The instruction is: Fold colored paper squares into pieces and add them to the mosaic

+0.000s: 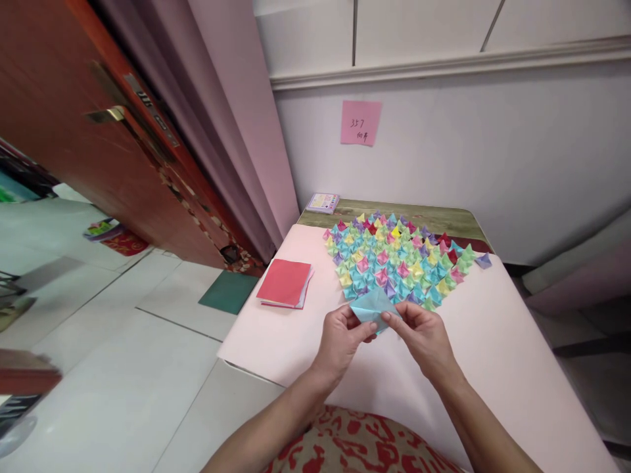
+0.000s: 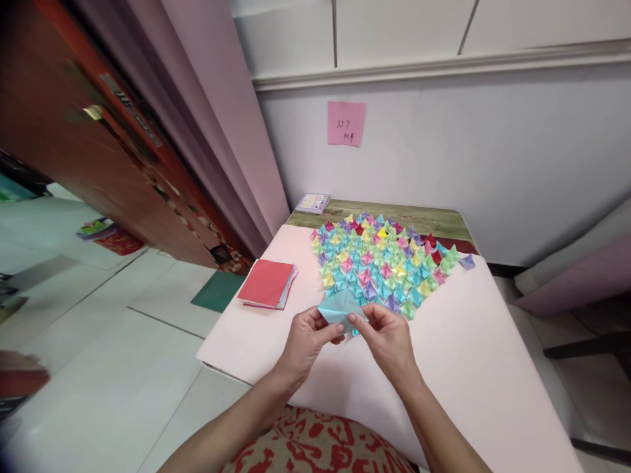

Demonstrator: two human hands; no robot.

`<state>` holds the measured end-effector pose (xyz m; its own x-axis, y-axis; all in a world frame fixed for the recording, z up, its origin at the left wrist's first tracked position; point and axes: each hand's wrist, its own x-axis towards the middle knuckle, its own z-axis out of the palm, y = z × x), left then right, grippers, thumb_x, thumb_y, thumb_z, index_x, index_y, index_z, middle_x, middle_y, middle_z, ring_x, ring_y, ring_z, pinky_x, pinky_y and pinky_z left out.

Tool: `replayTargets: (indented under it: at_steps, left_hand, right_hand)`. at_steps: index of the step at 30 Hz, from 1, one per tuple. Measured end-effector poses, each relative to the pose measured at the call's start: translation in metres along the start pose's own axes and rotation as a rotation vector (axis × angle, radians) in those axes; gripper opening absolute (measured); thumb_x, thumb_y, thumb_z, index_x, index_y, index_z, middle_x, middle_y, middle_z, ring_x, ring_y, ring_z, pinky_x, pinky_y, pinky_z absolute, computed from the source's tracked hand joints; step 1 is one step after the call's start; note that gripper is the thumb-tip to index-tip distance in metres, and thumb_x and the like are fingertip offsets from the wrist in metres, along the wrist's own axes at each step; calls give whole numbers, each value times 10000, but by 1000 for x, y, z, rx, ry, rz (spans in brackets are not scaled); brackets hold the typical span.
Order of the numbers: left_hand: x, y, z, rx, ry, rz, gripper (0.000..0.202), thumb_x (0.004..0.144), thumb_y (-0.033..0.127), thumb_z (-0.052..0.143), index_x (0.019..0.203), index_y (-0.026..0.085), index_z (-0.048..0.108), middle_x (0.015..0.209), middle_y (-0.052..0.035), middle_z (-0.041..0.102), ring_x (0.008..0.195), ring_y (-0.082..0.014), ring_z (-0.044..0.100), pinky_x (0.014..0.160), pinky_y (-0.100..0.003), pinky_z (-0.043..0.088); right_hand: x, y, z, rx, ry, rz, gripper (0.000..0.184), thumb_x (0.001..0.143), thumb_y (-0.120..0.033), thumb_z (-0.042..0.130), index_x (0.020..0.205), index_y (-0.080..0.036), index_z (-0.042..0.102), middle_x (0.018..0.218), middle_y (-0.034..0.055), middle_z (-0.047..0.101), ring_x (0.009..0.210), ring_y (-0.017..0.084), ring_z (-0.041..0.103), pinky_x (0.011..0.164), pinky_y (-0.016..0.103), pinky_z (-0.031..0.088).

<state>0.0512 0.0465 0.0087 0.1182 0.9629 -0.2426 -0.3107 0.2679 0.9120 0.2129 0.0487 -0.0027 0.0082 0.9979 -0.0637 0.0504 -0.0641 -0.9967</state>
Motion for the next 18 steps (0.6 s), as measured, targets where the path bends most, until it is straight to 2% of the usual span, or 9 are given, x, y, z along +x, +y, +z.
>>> replayTargets:
  at_steps: [4,6,9,11,15,18]
  left_hand:
    - [0,2,2,-51,-8,28,270,652,247,831,869,130,720,801,-50,717,644,-124,604,601,-239,494]
    - [0,3,2,-37,3,40,254,653,254,827,847,134,717,768,-37,704,623,-117,583,594,-235,478]
    - [1,5,0,67,22,78,222,651,259,823,804,138,716,721,-15,678,598,-97,545,577,-213,441]
    - [3,7,-2,149,40,102,197,654,267,816,758,142,705,649,11,639,557,-78,506,536,-192,402]
    - [3,11,-1,247,46,82,197,685,299,780,674,153,649,456,67,505,405,-53,407,421,-177,317]
    - [2,11,3,251,45,64,185,718,315,740,736,155,651,453,49,552,366,-69,444,370,-176,305]
  right_hand:
    - [-1,-1,-1,30,-24,70,334,755,-519,738,799,-190,698,655,13,630,595,140,531,537,245,437]
    - [-2,-2,-1,53,-37,80,331,762,-518,733,803,-191,707,585,-7,586,553,126,511,517,237,424]
    - [-4,-3,-2,-6,0,65,324,763,-507,736,763,-184,718,497,-36,504,464,90,422,439,218,336]
    - [-5,-5,-2,-34,29,58,319,755,-498,746,776,-180,726,496,-36,512,440,82,411,410,214,309]
    - [-6,-8,5,104,72,72,332,729,-482,777,847,-175,729,527,-23,592,419,88,481,405,214,385]
    - [-6,-11,12,303,99,164,380,679,-471,821,896,-176,718,537,-17,632,416,97,531,404,210,433]
